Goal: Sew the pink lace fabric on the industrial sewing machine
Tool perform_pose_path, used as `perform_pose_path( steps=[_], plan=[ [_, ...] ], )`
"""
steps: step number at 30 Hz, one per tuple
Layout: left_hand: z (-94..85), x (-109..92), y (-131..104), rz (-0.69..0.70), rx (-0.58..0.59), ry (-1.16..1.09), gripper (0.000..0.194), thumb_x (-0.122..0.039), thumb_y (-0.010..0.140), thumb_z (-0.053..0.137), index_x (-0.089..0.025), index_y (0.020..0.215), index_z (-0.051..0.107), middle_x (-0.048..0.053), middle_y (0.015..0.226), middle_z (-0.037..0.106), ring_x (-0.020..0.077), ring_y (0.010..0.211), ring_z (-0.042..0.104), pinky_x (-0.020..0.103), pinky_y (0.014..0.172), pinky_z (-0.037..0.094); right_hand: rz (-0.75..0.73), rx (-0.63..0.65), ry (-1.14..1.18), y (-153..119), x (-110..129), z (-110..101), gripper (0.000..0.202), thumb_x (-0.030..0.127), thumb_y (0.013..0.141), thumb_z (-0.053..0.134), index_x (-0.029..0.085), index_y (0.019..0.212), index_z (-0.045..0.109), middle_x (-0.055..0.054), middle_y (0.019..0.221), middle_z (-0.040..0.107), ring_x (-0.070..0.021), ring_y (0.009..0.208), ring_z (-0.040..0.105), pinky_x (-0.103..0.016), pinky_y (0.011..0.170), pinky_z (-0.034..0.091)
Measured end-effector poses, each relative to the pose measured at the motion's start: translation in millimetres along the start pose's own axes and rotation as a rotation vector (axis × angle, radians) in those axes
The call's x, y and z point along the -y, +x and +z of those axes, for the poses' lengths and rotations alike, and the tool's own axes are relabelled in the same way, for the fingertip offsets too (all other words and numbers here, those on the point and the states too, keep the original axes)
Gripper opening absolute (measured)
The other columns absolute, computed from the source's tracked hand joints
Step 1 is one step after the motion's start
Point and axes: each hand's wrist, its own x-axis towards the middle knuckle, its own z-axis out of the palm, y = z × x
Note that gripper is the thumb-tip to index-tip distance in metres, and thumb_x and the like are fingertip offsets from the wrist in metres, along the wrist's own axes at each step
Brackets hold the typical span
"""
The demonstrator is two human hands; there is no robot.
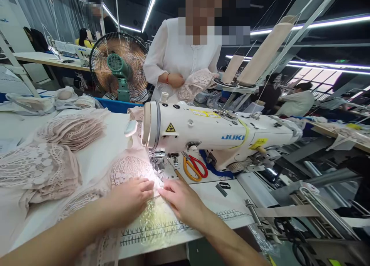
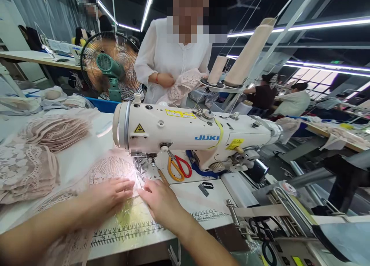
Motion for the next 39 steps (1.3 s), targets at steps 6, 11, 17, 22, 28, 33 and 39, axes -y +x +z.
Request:
perform_pose_path(
  steps=[6,11,17,22,28,33,39],
  plan=[
    [25.2,-5.9,-14.0,0.034,-0.072,-0.025,0.056,-0.022,0.090,0.056,-0.015,0.146,0.050,0.015,0.154,0.046,0.0355,0.142,0.044,0.058,0.117,0.039,-0.078,-0.052,-0.048,-15.0,6.2,5.1,0.027,0.005,0.089,0.048,0.018,0.102,0.068,-0.006,0.092,0.062,-0.0228,0.092,0.054,-0.034,0.091,0.048],
    [25.3,4.4,-11.5,0.083,-0.038,-0.041,0.056,-0.029,0.091,0.058,-0.016,0.145,0.052,0.014,0.155,0.045,0.0365,0.143,0.041,0.059,0.118,0.038,-0.066,-0.058,-0.102,-17.8,8.3,4.2,0.026,0.003,0.086,0.049,0.020,0.096,0.066,-0.005,0.091,0.062,-0.0226,0.088,0.055,-0.033,0.088,0.050],
    [5.8,10.5,-0.5,0.104,0.045,-0.008,0.056,-0.035,0.094,0.055,-0.014,0.145,0.051,0.015,0.154,0.046,0.0371,0.143,0.042,0.058,0.117,0.039,-0.032,-0.077,-0.105,-9.1,7.5,6.9,0.024,0.004,0.086,0.053,0.017,0.100,0.067,-0.007,0.094,0.064,-0.0232,0.094,0.057,-0.032,0.088,0.050],
    [-7.5,11.0,5.9,0.114,0.078,0.047,0.053,-0.034,0.093,0.056,-0.010,0.140,0.055,0.025,0.151,0.047,0.0409,0.138,0.046,0.061,0.110,0.045,0.016,-0.053,-0.130,-2.4,6.1,9.3,0.023,0.004,0.083,0.054,0.018,0.098,0.066,-0.008,0.097,0.064,-0.0237,0.091,0.057,-0.034,0.081,0.051],
    [-6.7,17.2,6.8,0.167,-0.031,0.002,0.046,-0.032,0.094,0.054,-0.008,0.133,0.059,0.024,0.126,0.058,0.0387,0.119,0.057,0.059,0.099,0.052,0.051,-0.005,-0.194,3.1,7.8,9.7,0.022,0.005,0.083,0.059,0.016,0.100,0.067,-0.010,0.104,0.066,-0.0239,0.092,0.057,-0.035,0.077,0.048],
    [-5.2,35.8,10.5,0.259,-0.107,-0.029,0.041,-0.031,0.095,0.051,-0.012,0.131,0.058,0.022,0.122,0.056,0.0362,0.112,0.057,0.056,0.089,0.056,0.071,0.063,-0.257,12.4,6.9,10.3,0.026,0.006,0.081,0.059,0.018,0.104,0.065,-0.005,0.090,0.064,-0.0226,0.081,0.057,-0.034,0.064,0.041],
    [-7.3,57.0,17.8,0.315,-0.158,-0.016,0.037,-0.030,0.098,0.047,-0.015,0.130,0.057,0.020,0.122,0.056,0.0327,0.108,0.059,0.048,0.084,0.057,0.137,0.201,-0.256,30.1,11.9,3.6,0.030,0.010,0.085,0.058,0.018,0.114,0.063,-0.005,0.085,0.067,-0.0232,0.078,0.063,-0.033,0.053,0.035]
  ],
)
